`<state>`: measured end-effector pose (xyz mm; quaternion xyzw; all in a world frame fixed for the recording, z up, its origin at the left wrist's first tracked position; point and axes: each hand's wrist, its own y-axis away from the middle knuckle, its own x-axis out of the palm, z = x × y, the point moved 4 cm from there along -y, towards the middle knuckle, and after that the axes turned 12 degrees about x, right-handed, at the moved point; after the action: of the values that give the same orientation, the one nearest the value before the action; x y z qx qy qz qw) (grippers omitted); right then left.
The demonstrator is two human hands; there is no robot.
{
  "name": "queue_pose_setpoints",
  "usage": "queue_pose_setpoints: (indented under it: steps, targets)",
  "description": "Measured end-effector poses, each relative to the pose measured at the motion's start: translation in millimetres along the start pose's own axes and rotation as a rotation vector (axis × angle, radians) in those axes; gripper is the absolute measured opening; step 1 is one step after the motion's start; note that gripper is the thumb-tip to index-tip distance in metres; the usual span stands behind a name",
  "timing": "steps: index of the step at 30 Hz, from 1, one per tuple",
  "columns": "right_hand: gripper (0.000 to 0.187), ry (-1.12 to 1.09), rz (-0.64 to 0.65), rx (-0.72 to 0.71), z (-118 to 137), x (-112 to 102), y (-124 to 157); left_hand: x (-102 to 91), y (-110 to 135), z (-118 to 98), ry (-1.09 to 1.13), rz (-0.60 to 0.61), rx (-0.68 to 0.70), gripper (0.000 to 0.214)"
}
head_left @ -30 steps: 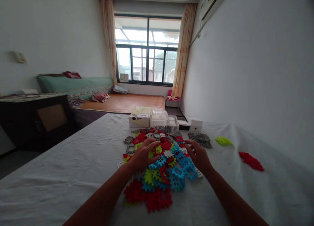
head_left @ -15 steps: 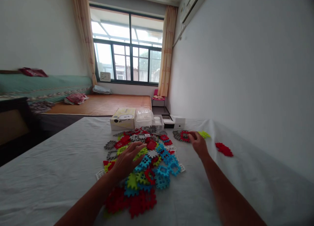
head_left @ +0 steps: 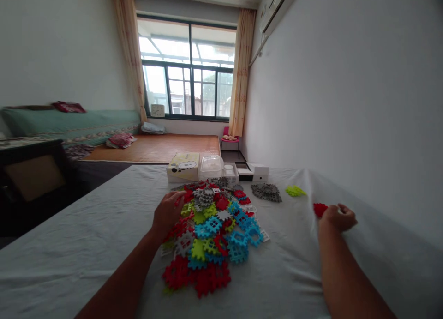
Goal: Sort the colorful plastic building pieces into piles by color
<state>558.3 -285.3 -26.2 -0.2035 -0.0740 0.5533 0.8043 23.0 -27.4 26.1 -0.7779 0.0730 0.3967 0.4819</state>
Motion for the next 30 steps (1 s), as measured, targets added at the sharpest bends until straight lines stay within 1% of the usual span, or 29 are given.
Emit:
queue_pose_setpoints:
  steps: [2,3,5,7,8,9,11,13,14,19,24,28,30]
  targets:
    - [0.036,0.005,-0.102,0.018,6.9,1.8,4.6,-3.2,0.1,6.7,-0.03,0.088,-0.068,0.032]
    - [0.034,0.012,-0.106,0.015,11.2,4.9,7.7,-3.6,0.6,9.8,-0.033,0.162,-0.103,0.033]
    - [0.034,0.01,0.016,-0.085,23.4,15.4,16.6,-2.8,2.8,14.5,0.002,0.338,-0.146,0.036]
    - [0.035,0.011,0.114,-0.181,34.4,22.9,28.0,-1.7,6.9,16.2,0.09,0.512,-0.14,0.037]
    - [0.036,0.01,0.147,-0.215,39.0,25.3,33.8,-1.9,9.1,15.9,0.142,0.579,-0.121,0.035]
    - [0.036,0.011,0.172,-0.247,43.2,26.9,39.5,-2.6,11.2,15.2,0.19,0.626,-0.094,0.035]
    - [0.035,0.011,0.203,-0.282,50.0,29.1,49.8,-4.5,14.7,13.4,0.259,0.676,-0.042,0.044]
    - [0.034,0.009,0.242,-0.293,54.7,31.5,58.7,-4.4,17.2,11.1,0.282,0.69,0.006,0.052]
    - [0.034,0.006,0.274,-0.297,56.6,33.2,63.1,-3.2,18.0,9.7,0.279,0.685,0.029,0.052]
    - [0.032,-0.002,0.446,-0.356,64.7,41.2,84.3,8.3,18.2,-0.4,0.178,0.576,0.128,0.047]
    - [0.029,-0.015,0.526,-0.443,75.1,41.7,99.3,11.2,16.3,-10.2,0.062,0.512,0.107,0.034]
    - [0.028,-0.028,0.579,-0.469,82.2,39.5,108.1,5.4,13.5,-13.8,-0.13,0.457,0.061,0.032]
    - [0.027,-0.032,0.599,-0.468,84.3,38.4,111.4,1.4,11.0,-13.8,-0.19,0.414,0.034,0.031]
